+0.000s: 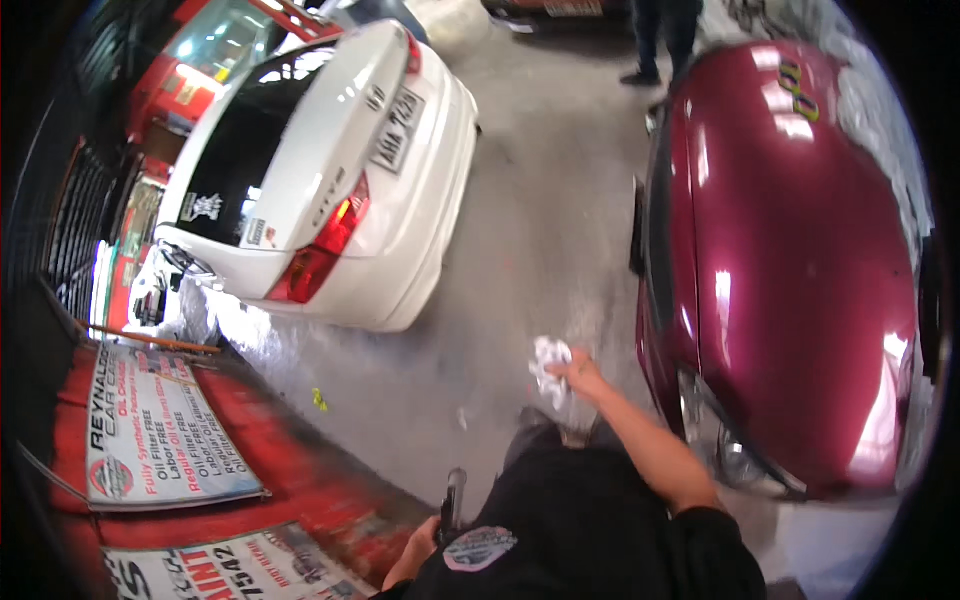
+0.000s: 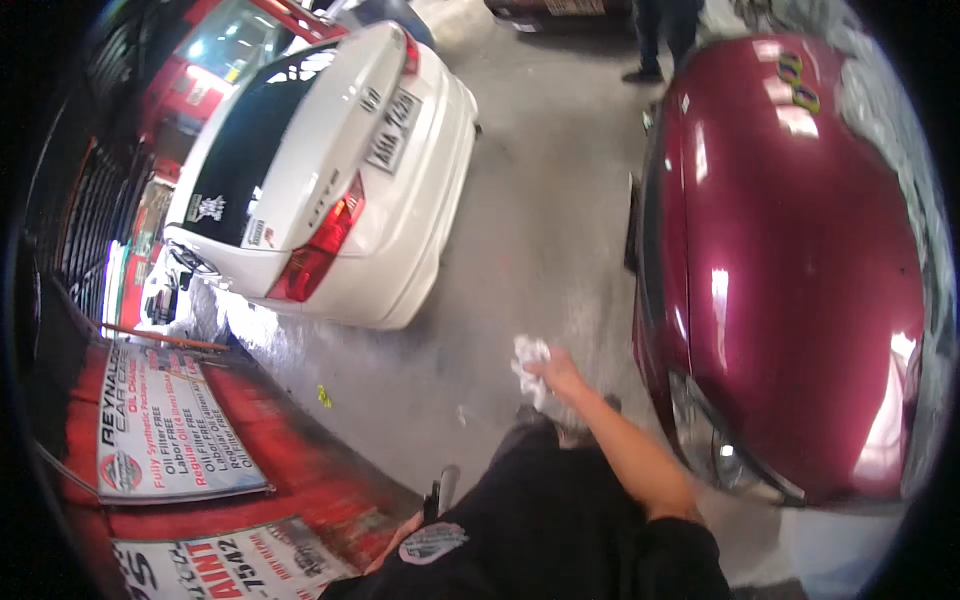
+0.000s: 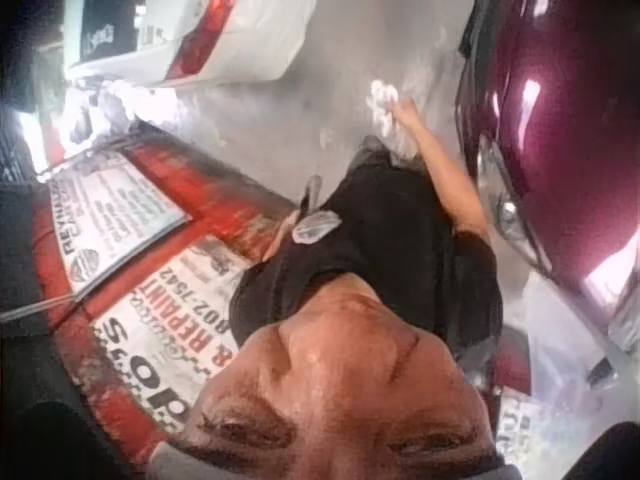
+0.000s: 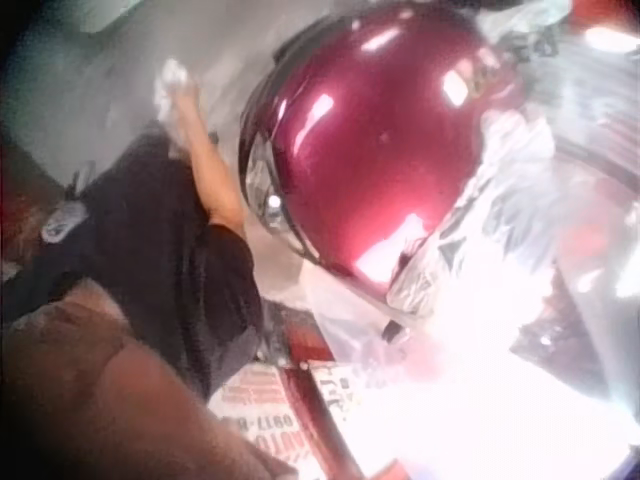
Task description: The person wipes their hands with a cloth while in an auto repair shop.
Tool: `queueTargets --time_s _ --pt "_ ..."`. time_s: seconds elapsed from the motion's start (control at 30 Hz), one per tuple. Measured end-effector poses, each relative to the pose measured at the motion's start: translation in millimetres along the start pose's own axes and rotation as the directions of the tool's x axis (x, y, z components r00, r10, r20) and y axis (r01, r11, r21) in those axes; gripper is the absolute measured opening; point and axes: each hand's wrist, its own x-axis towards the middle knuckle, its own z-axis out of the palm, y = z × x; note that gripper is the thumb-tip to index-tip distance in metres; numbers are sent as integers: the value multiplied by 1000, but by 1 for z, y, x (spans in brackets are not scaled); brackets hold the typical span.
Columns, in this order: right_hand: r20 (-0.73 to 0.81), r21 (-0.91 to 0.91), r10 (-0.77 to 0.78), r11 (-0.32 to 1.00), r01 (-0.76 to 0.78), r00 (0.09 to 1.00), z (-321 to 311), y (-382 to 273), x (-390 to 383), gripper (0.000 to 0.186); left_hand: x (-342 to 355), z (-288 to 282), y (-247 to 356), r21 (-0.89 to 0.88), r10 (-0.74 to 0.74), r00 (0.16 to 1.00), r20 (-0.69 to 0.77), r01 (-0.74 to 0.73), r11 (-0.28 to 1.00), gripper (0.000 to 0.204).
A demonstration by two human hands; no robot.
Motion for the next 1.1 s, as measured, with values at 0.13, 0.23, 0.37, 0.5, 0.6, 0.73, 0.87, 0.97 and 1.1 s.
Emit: queueTargets --time_s 0.13,0.23,0.37,0.5,0.6,0.73,0.87,0.97,1.1 --pt "-37 -193 -95 977 86 995 -4 18 9 20 13 -3 -28 -132 -87 995 -48 80 988 48" --pt "-113 -330 -178 935 132 978 -5 29 19 20 31 -7 -45 -237 -166 984 -59 147 960 48" --pt "-161 -174 -136 979 108 978 6 16 17 23 63 -15 -60 -341 -198 979 -50 170 925 47" --pt "-118 -214 -56 976 29 991 -5 25 53 22 87 -25 -75 -397 -178 983 -45 146 906 46" --pt "-101 -185 -143 975 122 985 14 20 56 22 97 -28 -94 -428 -170 985 -31 141 893 46" --pt "-16 -528 -196 834 158 980 11 52 71 22 94 -28 -125 -477 -171 985 6 153 865 45" --pt "-11 -659 -288 722 210 958 56 31 49 25 102 -37 -160 -535 -203 972 116 233 812 45" --pt "-160 -531 -236 839 118 958 68 31 65 33 111 -38 -199 -575 -229 960 161 279 769 44" --pt "109 79 152 984 -161 982 110 -33 71 56 85 -51 -156 -179 306 929 -207 -344 922 29"
